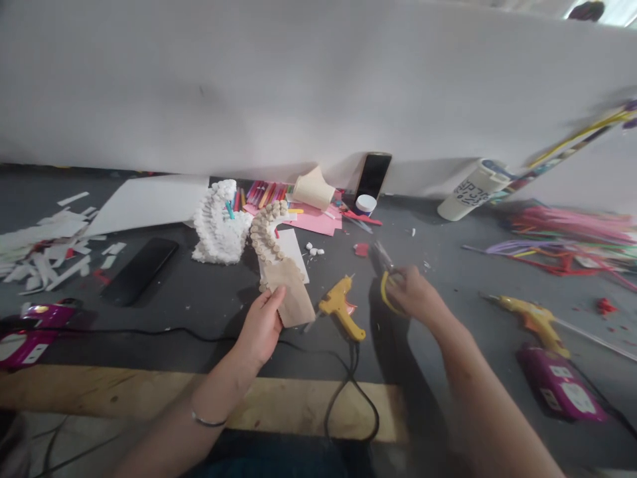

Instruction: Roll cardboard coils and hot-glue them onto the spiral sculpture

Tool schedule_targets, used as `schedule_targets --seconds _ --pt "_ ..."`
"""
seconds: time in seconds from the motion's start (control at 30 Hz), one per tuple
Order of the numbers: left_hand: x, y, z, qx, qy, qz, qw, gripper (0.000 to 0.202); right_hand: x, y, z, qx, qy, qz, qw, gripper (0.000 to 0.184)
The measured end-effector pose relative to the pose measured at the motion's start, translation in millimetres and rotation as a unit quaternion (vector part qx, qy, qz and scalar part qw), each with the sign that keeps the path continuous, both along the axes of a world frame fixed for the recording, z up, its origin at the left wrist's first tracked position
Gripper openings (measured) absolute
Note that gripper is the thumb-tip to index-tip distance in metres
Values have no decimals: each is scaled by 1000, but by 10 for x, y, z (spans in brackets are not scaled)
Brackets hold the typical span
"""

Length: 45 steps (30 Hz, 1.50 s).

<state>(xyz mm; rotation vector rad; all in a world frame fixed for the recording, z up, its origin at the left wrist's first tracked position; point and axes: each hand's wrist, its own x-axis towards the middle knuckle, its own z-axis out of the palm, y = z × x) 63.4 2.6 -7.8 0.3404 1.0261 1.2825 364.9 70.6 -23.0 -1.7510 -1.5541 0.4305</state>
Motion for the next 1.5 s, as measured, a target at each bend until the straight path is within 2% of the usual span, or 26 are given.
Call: schedule_targets --seconds 0.07,0.13,0.23,0.3,0.4,0.5,0.7,0.87,0.97,1.03,1.13,1.23,1.33,1.43,1.5 --pt "4 0 54 8 -38 -9 999 44 19 1 78 -27 -39 26 999 21" --pt "18 -9 88 11 -55 -16 998 45 -93 -81 207 -35 -80 39 995 17" --pt "48 -26 103 2 -60 -7 998 42 -506 -308 400 -25 -105 62 992 24" --pt "67 -37 102 -2 -58 3 998 40 -869 -473 470 -13 -70 129 989 27" --pt "79 -53 102 1 -55 10 998 39 -1323 -654 464 -14 -12 159 987 23" --pt "65 -70 101 10 -54 2 999 41 -1521 -722 391 -27 18 160 987 18" --pt "48 -69 97 -2 -76 -5 997 35 -1539 -726 335 -59 73 158 983 15" --pt "65 3 80 -47 -147 -53 987 41 -1502 -671 273 -89 215 113 966 19" --pt "84 88 84 -52 -181 -66 980 41 -1404 -574 205 -63 295 81 950 22" --pt "112 169 108 -65 -179 -63 980 38 -1301 -493 181 -30 318 36 947 23" --pt "186 322 166 -79 -160 -49 983 33 -1105 -396 196 25 344 -38 938 21" --pt "291 497 217 -69 -144 -58 985 29 -900 -410 233 37 365 -55 929 20" --pt "404 683 234 -52 -138 -97 984 29 -767 -556 235 -20 290 -5 957 21" --pt "500 874 219 -42 -122 -116 985 27 -781 -736 194 -106 61 38 992 17" --pt "547 994 195 -37 -100 -135 985 29 -855 -818 158 -162 -104 44 980 24"
